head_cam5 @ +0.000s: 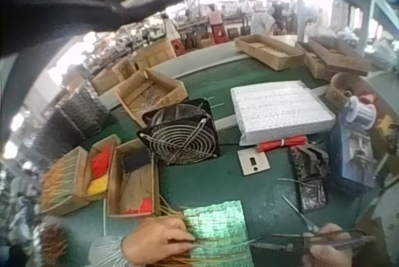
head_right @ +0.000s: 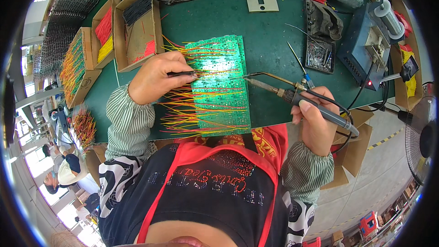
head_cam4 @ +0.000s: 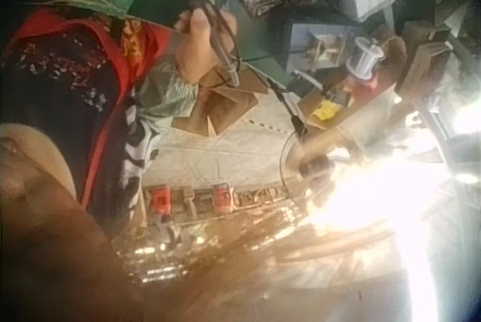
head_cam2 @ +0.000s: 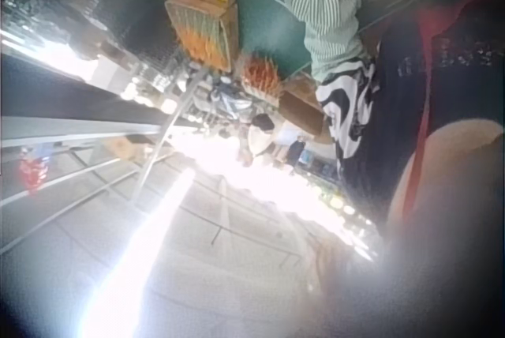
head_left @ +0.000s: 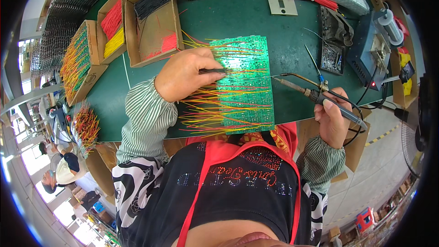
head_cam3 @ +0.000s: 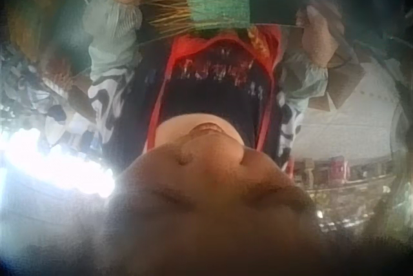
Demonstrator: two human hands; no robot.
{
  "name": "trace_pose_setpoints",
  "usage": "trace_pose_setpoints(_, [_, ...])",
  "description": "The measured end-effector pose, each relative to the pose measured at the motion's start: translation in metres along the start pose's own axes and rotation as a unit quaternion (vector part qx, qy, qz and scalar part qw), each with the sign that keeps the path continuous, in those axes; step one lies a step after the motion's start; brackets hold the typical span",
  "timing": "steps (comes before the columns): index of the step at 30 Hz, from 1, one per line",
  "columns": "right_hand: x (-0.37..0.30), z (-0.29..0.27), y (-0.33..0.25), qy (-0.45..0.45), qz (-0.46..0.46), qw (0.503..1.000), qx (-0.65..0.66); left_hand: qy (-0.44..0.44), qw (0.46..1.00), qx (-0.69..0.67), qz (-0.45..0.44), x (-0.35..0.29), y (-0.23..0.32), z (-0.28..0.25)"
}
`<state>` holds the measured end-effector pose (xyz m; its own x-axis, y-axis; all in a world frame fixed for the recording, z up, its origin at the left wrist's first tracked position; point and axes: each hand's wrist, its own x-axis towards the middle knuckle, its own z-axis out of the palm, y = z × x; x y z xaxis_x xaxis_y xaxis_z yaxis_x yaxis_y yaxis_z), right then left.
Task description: The person solders colored wires onto a printed circuit board array using a soldering iron and solder wire.
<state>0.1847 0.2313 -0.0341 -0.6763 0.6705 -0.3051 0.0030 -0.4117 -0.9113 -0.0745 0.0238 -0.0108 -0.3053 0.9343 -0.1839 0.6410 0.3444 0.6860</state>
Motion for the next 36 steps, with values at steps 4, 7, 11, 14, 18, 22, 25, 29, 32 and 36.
trace_pose_setpoints(4, [0.0001,-0.0001,0.0003,0.008,-0.006,1.0,0.001,-0.005,1.0,0.0,-0.005,-0.0004,-0.0008,-0.0011])
trace_pose_setpoints(7, [0.0002,-0.0014,0.0015,-0.002,-0.009,1.0,0.005,0.001,1.0,-0.001,0.001,-0.001,-0.0032,0.0005])
trace_pose_setpoints(11, [0.0006,-0.002,0.0014,0.002,-0.015,1.0,0.007,0.0,1.0,-0.002,0.006,-0.0007,-0.0034,0.0004])
trace_pose_setpoints(14, [0.0001,-0.0018,0.0007,0.0,-0.007,1.0,-0.001,-0.002,1.0,-0.001,0.006,-0.0012,-0.0041,0.001])
trace_pose_setpoints(18, [-0.0003,-0.0024,0.0007,0.01,-0.01,1.0,0.0,-0.005,1.0,0.003,-0.003,-0.0008,-0.003,0.0007])
trace_pose_setpoints(22, [-0.0001,-0.003,0.0012,0.015,-0.01,1.0,0.008,-0.007,1.0,0.003,-0.006,-0.0018,-0.0038,0.0003])
trace_pose_setpoints(25, [0.0004,-0.003,0.0009,0.014,-0.005,1.0,0.011,-0.001,1.0,-0.004,0.001,-0.0022,-0.0053,0.0009])
trace_pose_setpoints(29, [0.0006,-0.0046,0.0045,0.022,-0.007,1.0,0.019,0.001,1.0,-0.008,-0.002,-0.003,-0.0056,0.0019])
trace_pose_setpoints(32, [0.001,-0.0068,0.0067,0.021,-0.006,0.999,0.043,0.002,1.0,-0.011,-0.008,-0.0028,-0.0036,0.0021])
trace_pose_setpoints(36, [0.0015,-0.0023,0.0061,0.024,-0.002,0.998,0.058,0.009,1.0,-0.006,0.0,-0.0051,0.0002,0.0011])
